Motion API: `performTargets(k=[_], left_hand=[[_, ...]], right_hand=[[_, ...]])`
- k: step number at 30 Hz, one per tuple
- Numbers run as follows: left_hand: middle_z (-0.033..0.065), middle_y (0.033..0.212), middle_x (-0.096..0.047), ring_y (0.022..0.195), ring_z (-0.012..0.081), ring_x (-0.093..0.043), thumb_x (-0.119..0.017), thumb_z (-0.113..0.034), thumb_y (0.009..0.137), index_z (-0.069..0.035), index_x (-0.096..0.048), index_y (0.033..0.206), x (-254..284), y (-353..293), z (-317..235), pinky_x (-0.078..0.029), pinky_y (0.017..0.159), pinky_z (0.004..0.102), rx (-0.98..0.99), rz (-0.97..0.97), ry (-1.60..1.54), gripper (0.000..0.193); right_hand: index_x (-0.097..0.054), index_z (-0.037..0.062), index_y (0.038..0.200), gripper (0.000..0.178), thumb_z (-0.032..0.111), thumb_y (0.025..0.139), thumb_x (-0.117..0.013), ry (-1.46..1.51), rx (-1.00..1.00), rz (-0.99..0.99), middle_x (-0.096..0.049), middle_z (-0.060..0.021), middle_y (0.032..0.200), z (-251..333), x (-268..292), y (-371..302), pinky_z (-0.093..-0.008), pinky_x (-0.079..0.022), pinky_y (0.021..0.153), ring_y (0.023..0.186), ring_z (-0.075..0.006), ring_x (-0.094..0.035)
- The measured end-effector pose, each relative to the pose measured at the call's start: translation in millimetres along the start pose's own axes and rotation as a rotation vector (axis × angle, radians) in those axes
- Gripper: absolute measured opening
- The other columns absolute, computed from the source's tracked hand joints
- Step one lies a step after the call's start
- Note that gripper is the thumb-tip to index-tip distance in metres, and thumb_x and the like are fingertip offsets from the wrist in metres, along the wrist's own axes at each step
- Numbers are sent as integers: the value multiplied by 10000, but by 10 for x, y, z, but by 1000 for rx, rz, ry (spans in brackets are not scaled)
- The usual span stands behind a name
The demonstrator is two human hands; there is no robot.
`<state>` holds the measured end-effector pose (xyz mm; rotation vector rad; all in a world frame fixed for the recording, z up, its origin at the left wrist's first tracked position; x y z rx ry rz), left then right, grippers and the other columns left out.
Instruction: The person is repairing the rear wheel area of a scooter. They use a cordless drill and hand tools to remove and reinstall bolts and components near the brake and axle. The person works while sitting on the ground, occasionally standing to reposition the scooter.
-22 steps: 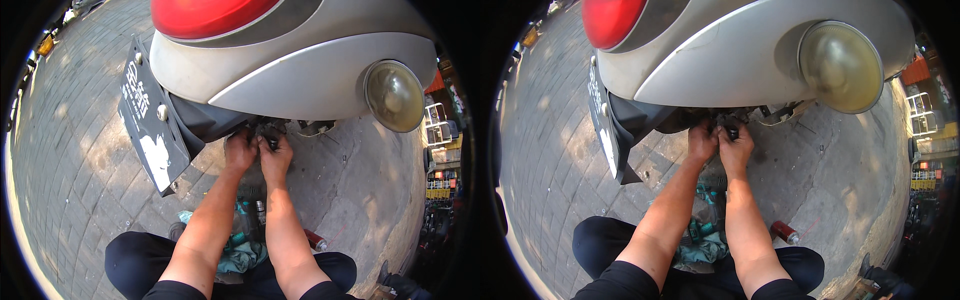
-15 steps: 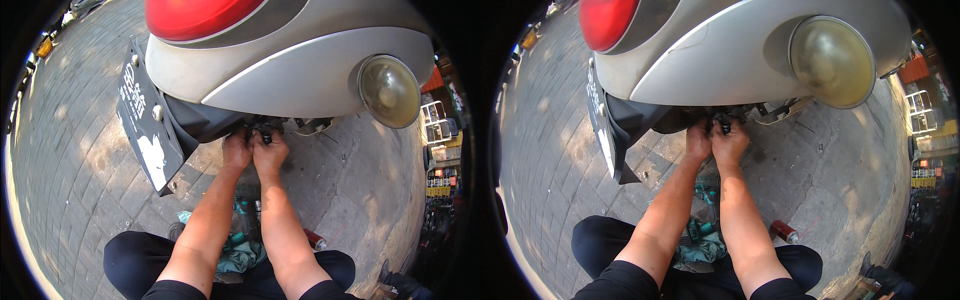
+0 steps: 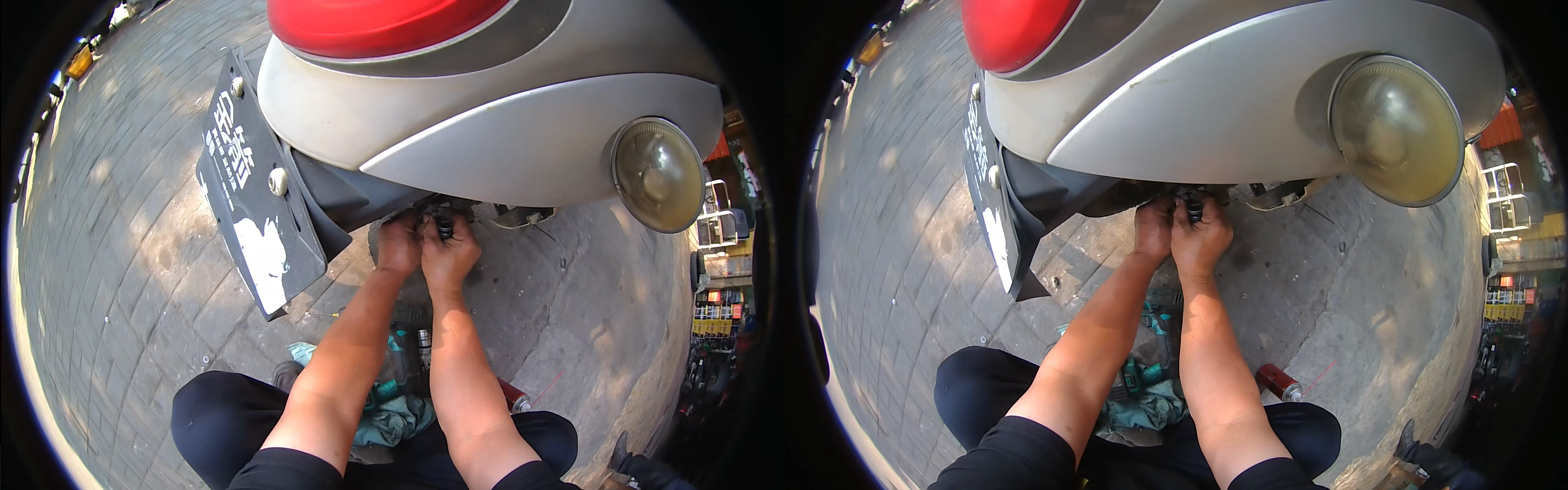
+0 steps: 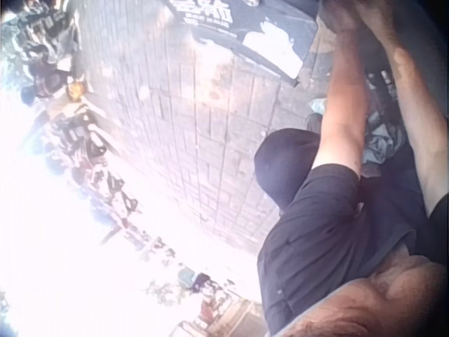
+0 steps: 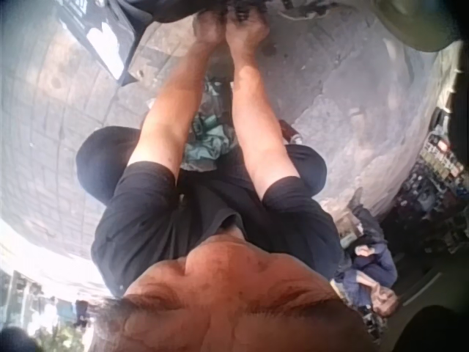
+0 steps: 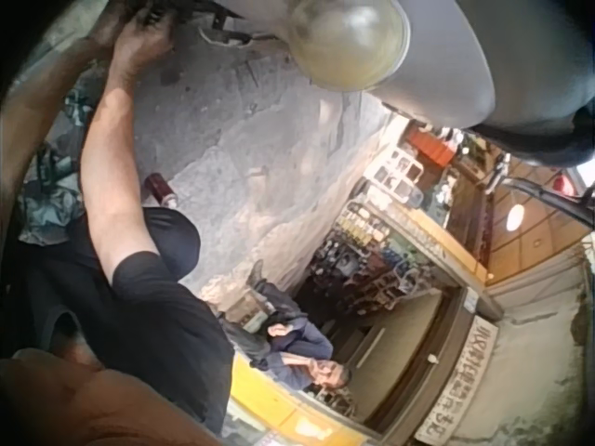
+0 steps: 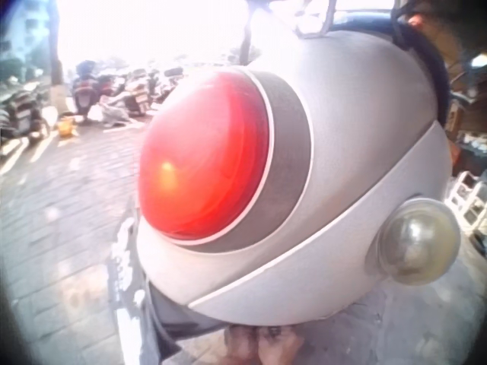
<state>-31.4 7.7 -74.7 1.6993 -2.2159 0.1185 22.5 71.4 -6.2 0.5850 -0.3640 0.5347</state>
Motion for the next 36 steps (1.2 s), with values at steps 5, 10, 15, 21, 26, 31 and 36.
performTargets(k=[5, 10, 15, 21, 26, 31, 36], left_hand=[[231, 881, -656, 853, 443, -630, -605, -261, 876, -65, -651, 917, -2, 0, 20, -516, 714, 496, 10, 36, -10, 206], [240, 840, -651, 827, 449, -630, -615, -265, 872, -56, -640, 924, -10, -7, 32, -514, 702, 501, 16, 46, 14, 216], [226, 826, -664, 805, 435, -643, -626, -276, 876, -57, -645, 933, 27, -36, -9, -520, 697, 495, 22, 8, 71, 226], [205, 767, -658, 720, 395, -641, -704, -279, 843, -28, -663, 902, 101, -62, -96, -506, 655, 449, 72, 10, 119, 261], [167, 687, -637, 612, 276, -617, -731, -232, 806, -10, -687, 904, 167, -55, -93, -470, 587, 370, 11, 32, 60, 247], [129, 738, -680, 664, 215, -637, -698, -195, 808, -3, -698, 913, 381, -245, 182, -489, 644, 346, 184, -69, -53, 220], [86, 743, -683, 677, 148, -605, -645, -148, 834, 44, -707, 900, 782, -647, 652, -488, 666, 314, 651, -284, -116, 212]], right_hand=[[-678, 25, 899, 194, 119, 750, -756, -107, 80, 18, -699, -136, 770, -1, -13, 11, -349, -527, 638, 653, -245, -671], [-679, 30, 909, 199, 113, 747, -759, -42, 28, 47, -698, -128, 755, -22, 9, 31, -339, -530, 644, 647, -232, -670], [-658, 18, 892, 139, 102, 805, -728, 112, 18, 16, -687, -67, 727, -124, 5, -32, -315, -527, 622, 622, -157, -633], [-683, 4, 956, 238, 159, 780, -725, 18, -594, 240, -712, -157, 866, -947, 245, -533, -357, -533, 736, 766, -268, -690], [-697, 13, 1007, 287, 201, 790, -707, -223, -769, 374, -700, -223, 1001, -1658, 655, -953, -443, -499, 879, 993, -382, -657], [-691, 4, 1000, 296, 224, 803, -677, -638, -656, 449, -693, -219, 1038, -1453, 935, -1016, -478, -489, 902, 1022, -411, -635], [-688, -12, 974, 391, 354, 835, -669, -478, -658, 774, -681, -255, 1028, -838, 784, -1089, -466, -504, 890, 1028, -418, -635]])
Point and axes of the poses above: each hand's wrist, its own y-axis towards the middle knuckle, its own x-axis out of the back of the hand, z = x × y, the point moved 2 cm from there along y, towards the middle knuckle
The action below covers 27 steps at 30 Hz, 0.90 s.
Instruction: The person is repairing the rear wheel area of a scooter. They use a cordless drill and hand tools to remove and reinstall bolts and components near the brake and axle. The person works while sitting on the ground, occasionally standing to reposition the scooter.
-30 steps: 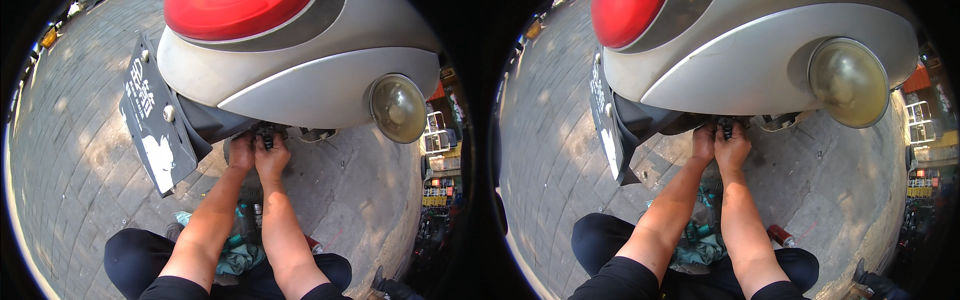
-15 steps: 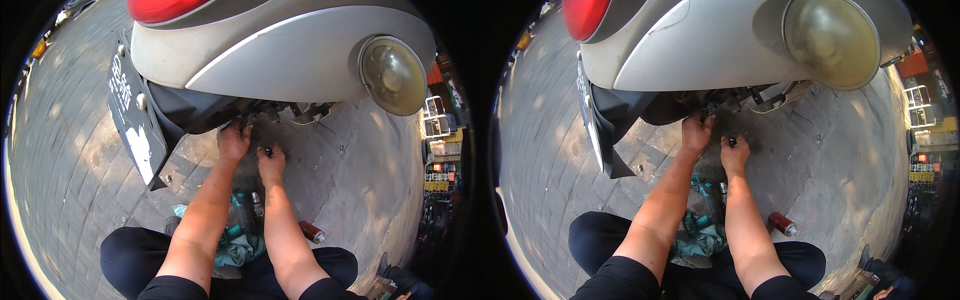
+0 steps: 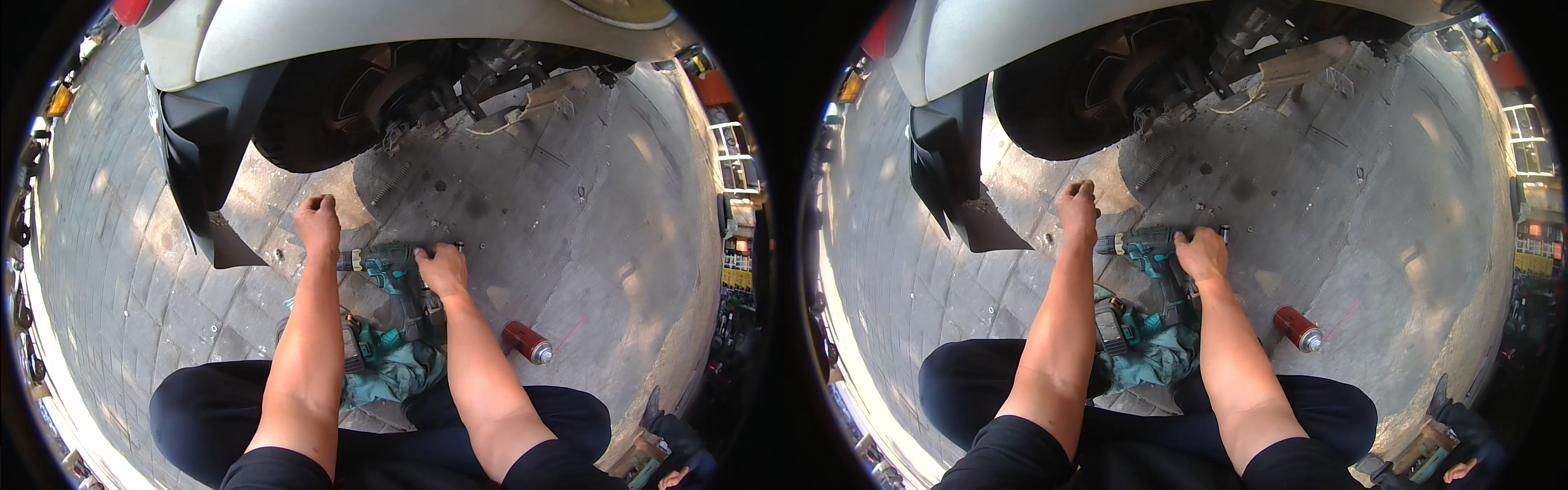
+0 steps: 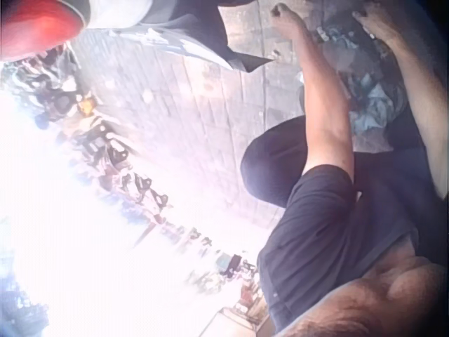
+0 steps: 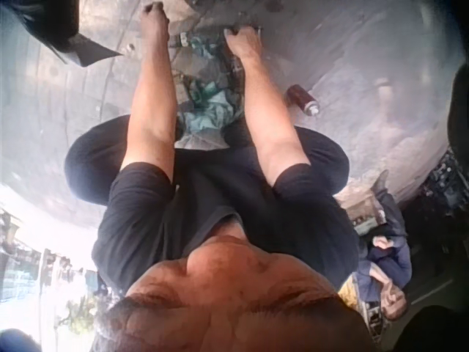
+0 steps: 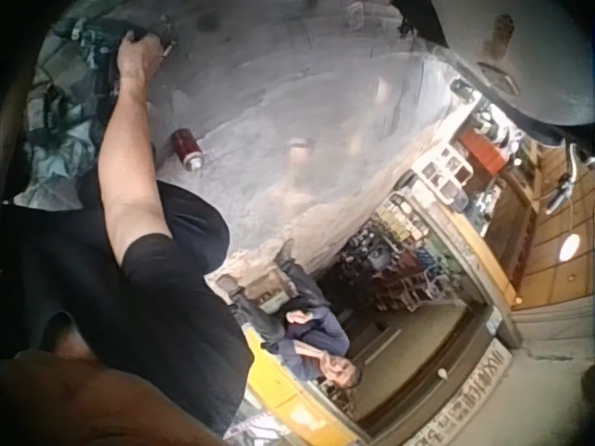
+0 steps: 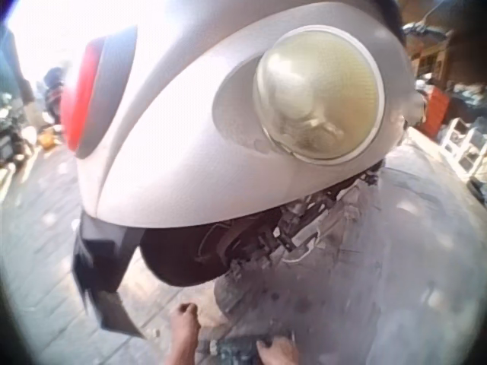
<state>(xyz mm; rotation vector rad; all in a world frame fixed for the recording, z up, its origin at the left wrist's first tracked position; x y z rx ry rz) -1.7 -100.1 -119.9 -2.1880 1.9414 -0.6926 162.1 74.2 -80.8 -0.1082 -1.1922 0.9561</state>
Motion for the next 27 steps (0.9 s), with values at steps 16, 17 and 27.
performTargets(k=[16, 17, 27], left_hand=[[96, 634, -627, 567, 194, -601, -582, -165, 797, 22, -701, 853, 684, -341, 773, -480, 563, 355, 161, -261, 390, 228], [165, 734, -666, 688, 278, -645, -576, -210, 793, 18, -717, 881, 636, -396, 724, -495, 675, 395, 70, -202, 473, 282], [121, 1056, -650, 944, 256, -610, -580, -416, 916, -38, -563, 1147, -73, -1196, -284, -473, 905, 384, 228, 566, -598, 443]], right_hand=[[-700, -65, 949, 512, 365, 679, -764, 141, -48, 343, -671, -250, 1110, 86, 36, -319, -400, -518, 895, 1040, -350, -659], [-658, -68, 1027, 563, 345, 667, -789, 181, -24, 297, -675, -255, 1079, 78, 85, -314, -405, -515, 883, 1031, -353, -660], [-494, 53, 1160, 592, 186, 653, -768, 360, 710, -378, -612, -222, 1061, 364, -28, -662, -498, -526, 768, 910, -439, -629]])
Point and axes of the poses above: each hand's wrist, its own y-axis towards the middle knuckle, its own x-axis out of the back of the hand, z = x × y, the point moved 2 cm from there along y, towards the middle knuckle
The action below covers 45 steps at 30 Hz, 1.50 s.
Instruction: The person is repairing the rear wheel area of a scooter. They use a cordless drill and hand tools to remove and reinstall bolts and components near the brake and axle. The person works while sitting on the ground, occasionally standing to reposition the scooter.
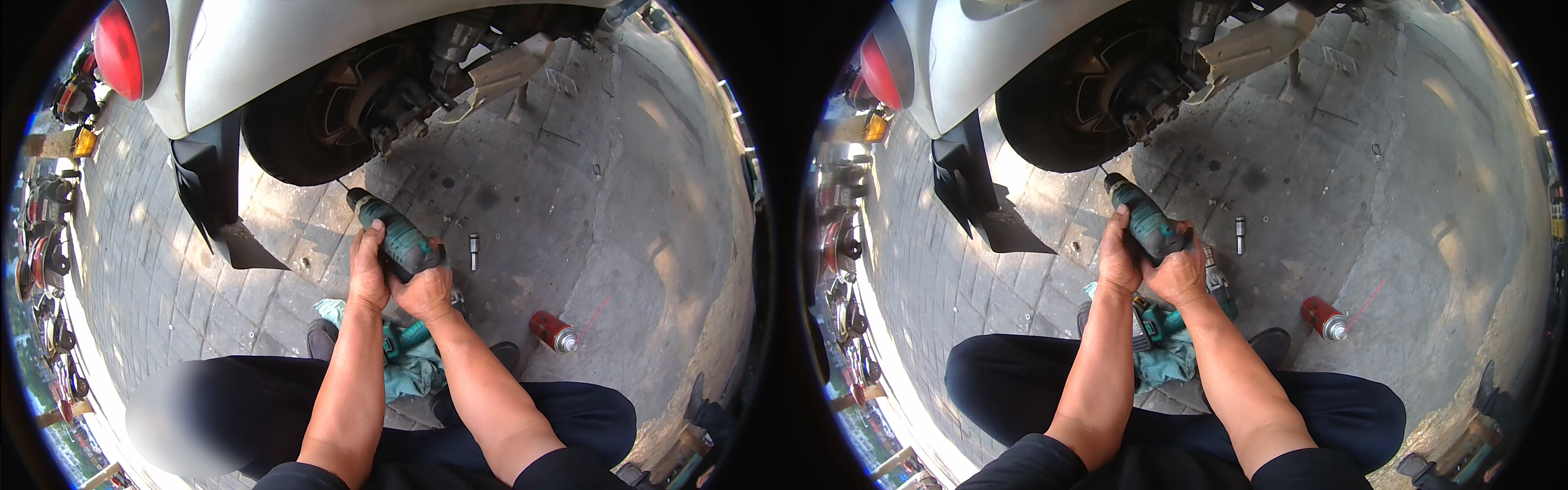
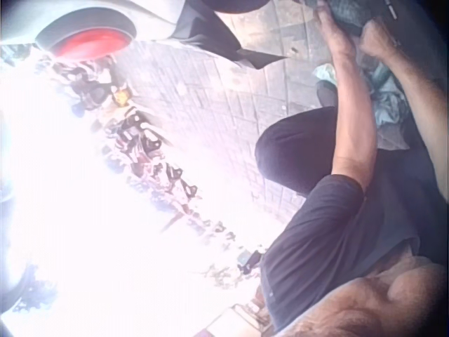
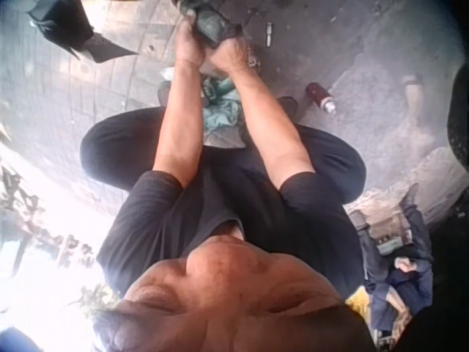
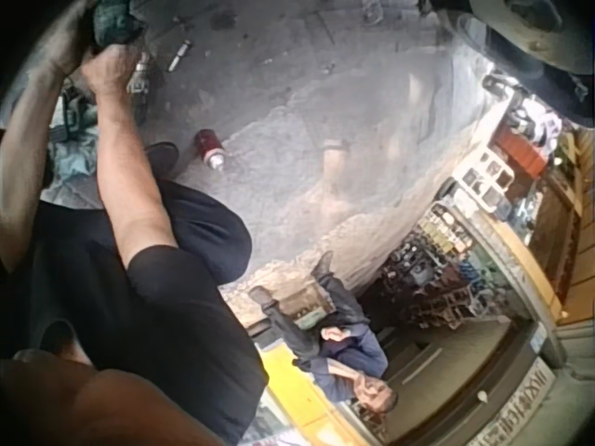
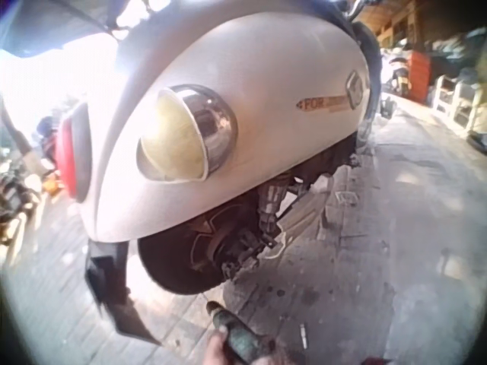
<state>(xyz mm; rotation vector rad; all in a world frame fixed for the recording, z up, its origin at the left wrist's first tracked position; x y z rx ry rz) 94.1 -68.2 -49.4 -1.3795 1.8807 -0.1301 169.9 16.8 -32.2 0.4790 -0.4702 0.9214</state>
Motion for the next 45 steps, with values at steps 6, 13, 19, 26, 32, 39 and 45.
performTargets(k=[6, 13, 19, 26, 32, 39, 45], left_hand=[[80, 946, -637, 880, 210, -591, -648, -381, 823, -11, -608, 1039, 202, -303, -357, -457, 838, 349, 56, 74, 153, 430], [79, 788, -626, 700, 150, -560, -689, -352, 797, 77, -642, 947, 63, -270, -844, -448, 641, 294, 31, 145, 728, 456], [74, 752, -619, 655, 152, -546, -657, -317, 842, 83, -646, 938, -73, -143, -1100, -449, 619, 306, 16, 93, 818, 411], [88, 751, -623, 665, 163, -555, -645, -331, 854, 81, -651, 920, -102, 36, -1224, -456, 631, 316, -1, 103, 979, 417], [96, 778, -639, 690, 170, -565, -642, -317, 863, 80, -651, 930, -154, 125, -1288, -465, 663, 310, 7, 115, 1073, 402], [201, 991, -680, 917, 237, -645, -677, -322, 827, 122, -560, 1228, 50, -106, -1387, -494, 849, 318, -147, 72, 1049, 610], [203, 1338, -546, 1234, 313, -538, -692, -520, 769, 18, -298, 1481, 692, -412, -1128, -423, 1058, 391, -221, 221, 178, 976]], right_hand=[[-439, 54, 1129, 588, 213, 683, -788, 382, -313, 290, -632, -213, 1025, 45, -171, -269, -506, -525, 749, 889, -450, -639], [-478, 13, 1078, 525, 154, 660, -763, 93, 9, 276, -596, -201, 958, 188, -320, -367, -499, -447, 795, 898, -410, -565], [-477, 1, 1071, 561, 142, 621, -781, 31, 60, 198, -599, -198, 969, 315, -509, -143, -488, -438, 831, 925, -399, -563], [-481, 2, 1061, 552, 123, 612, -777, 43, -32, 166, -609, -199, 958, 421, -636, -27, -489, -449, 830, 919, -404, -571], [-491, 1, 1018, 492, 112, 624, -764, 112, -113, 152, -620, -207, 914, 419, -737, 53, -490, -464, 799, 894, -405, -585], [-524, 3, 953, 388, 124, 655, -740, 131, -116, 115, -619, -202, 878, 495, -919, 128, -491, -470, 775, 858, -398, -597], [-541, -13, 982, 404, 148, 664, -732, 28, -147, 156, -625, -197, 907, 543, -816, 205, -481, -465, 775, 883, -373, -602]])
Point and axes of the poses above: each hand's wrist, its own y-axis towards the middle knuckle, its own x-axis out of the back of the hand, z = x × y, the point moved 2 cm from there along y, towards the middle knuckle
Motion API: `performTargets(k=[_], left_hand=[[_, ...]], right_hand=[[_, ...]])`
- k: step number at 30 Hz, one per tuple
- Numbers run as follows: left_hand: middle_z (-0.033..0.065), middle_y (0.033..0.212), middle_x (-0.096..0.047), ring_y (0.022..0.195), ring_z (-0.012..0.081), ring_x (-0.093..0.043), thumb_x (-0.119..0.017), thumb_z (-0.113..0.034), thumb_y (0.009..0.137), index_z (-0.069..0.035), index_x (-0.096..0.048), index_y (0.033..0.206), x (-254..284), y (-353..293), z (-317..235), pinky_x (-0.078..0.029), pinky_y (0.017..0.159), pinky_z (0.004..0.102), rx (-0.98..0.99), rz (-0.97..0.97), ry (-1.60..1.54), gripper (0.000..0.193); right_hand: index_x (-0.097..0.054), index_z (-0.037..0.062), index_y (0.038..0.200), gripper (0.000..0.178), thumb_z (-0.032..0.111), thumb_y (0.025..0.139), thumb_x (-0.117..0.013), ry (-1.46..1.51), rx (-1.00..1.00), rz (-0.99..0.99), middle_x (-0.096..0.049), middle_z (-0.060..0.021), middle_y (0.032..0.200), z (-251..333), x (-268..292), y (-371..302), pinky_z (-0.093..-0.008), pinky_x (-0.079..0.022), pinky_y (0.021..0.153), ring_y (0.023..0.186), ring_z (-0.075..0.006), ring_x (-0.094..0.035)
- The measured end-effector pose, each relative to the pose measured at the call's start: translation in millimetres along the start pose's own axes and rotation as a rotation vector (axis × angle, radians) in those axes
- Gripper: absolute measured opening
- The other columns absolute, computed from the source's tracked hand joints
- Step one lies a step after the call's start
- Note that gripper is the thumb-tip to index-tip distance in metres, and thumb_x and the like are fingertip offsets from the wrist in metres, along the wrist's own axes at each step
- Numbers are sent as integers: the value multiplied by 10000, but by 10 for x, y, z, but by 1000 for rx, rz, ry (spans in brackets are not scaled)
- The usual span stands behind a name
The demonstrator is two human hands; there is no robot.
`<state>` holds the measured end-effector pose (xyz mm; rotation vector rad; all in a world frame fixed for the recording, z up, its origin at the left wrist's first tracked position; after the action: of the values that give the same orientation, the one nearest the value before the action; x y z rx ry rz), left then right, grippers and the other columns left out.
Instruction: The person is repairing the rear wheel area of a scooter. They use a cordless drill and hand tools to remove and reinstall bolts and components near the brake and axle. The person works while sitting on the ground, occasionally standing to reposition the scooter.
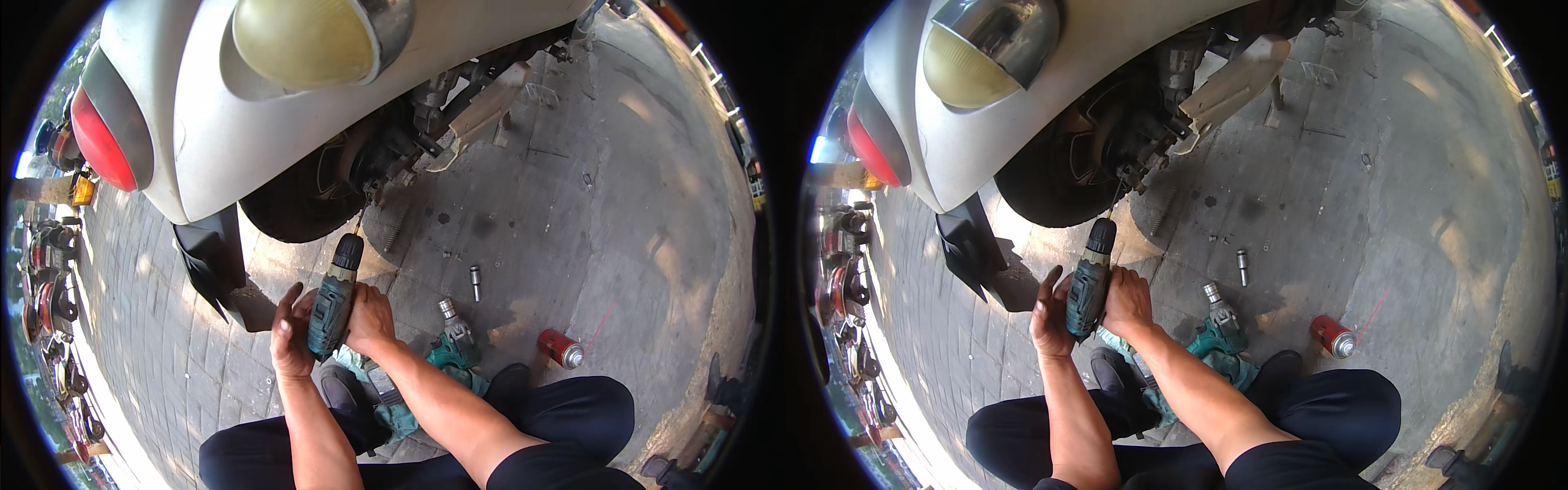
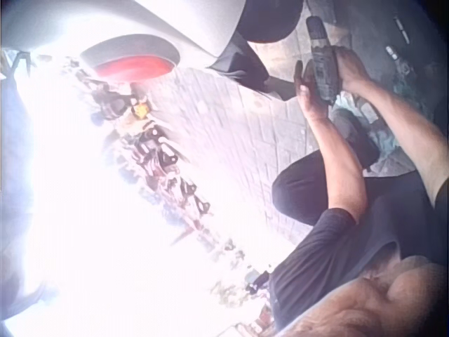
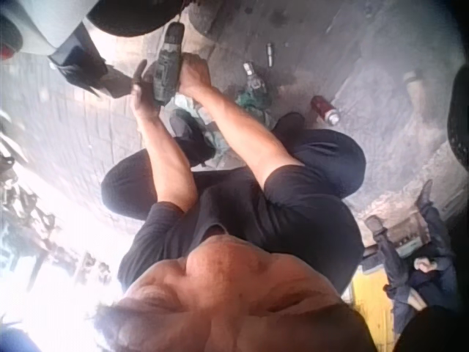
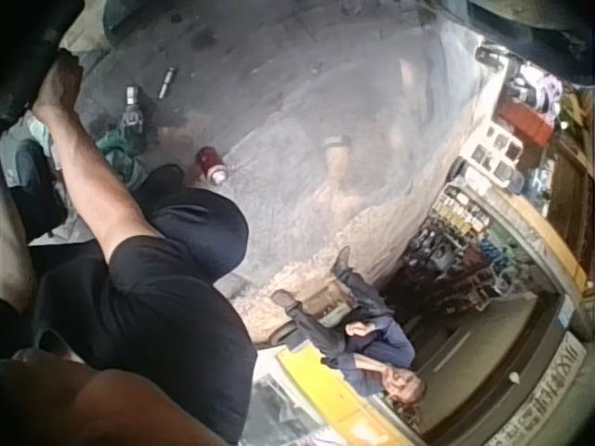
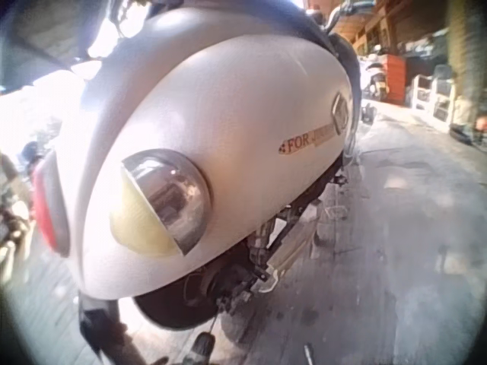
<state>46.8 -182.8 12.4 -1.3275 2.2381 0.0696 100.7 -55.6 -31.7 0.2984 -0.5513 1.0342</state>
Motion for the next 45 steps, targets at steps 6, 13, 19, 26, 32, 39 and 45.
performTargets(k=[6, 13, 19, 26, 32, 39, 45], left_hand=[[85, 1404, -531, 1330, 267, -454, -906, -304, 599, -46, -488, 1398, 192, -371, 500, -321, 1135, 395, 80, -33, -264, 938], [84, 1267, -608, 1149, 233, -562, -800, -70, 741, -25, -571, 1303, -11, -307, 463, -435, 1014, 372, 0, -208, 233, 608], [76, 1108, -669, 1008, 191, -614, -719, -94, 841, -35, -628, 1198, -218, -209, 497, -471, 929, 345, -141, -335, 506, 373], [49, 911, -621, 795, 188, -626, -758, -180, 780, -51, -592, 1109, -377, -129, 638, -531, 756, 350, -111, -502, 318, 391], [44, 878, -607, 758, 185, -617, -764, -178, 764, -56, -577, 1118, -438, -151, 640, -535, 730, 345, -72, -537, 228, 418], [45, 874, -600, 764, 185, -613, -737, -159, 764, -52, -571, 1118, -501, -113, 541, -535, 699, 339, -95, -570, 301, 405], [52, 889, -592, 743, 176, -598, -721, -141, 763, -49, -579, 1086, -605, -109, 538, -531, 697, 327, -85, -616, 233, 364]], right_hand=[[-545, -50, 1032, 488, 175, 651, -751, 73, -69, 176, -635, -223, 949, 162, 32, 54, -456, -494, 849, 914, -390, -612], [-616, -26, 1113, 524, 213, 674, -773, 362, 61, 572, -659, -257, 1079, 33, 379, 328, -424, -491, 941, 1067, -385, -624], [-624, -5, 1099, 329, 145, 815, -696, 188, -127, -150, -666, -223, 1022, -452, 764, 1008, -448, -508, 874, 995, -420, -625], [-589, 7, 998, 238, 101, 796, -672, 96, 153, -357, -639, -226, 980, -498, 624, 1356, -490, -529, 731, 844, -451, -623], [-574, -1, 941, 185, 47, 782, -655, 106, 200, -364, -621, -238, 937, -554, 585, 1356, -504, -521, 694, 823, -461, -613], [-573, -2, 912, 172, 42, 768, -658, 97, 233, -410, -611, -219, 906, -534, 551, 1368, -499, -518, 679, 799, -443, -611], [-574, 2, 920, 178, 37, 766, -656, 152, 192, -397, -612, -211, 919, -548, 546, 1358, -489, -522, 685, 811, -436, -614]])
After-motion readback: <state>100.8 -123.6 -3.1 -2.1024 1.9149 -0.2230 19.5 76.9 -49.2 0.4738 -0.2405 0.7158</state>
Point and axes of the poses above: each hand's wrist, its own y-axis towards the middle knuckle, its own x-axis out of the back of the hand, z = x × y, the point moved 2 cm from there along y, towards the middle knuckle
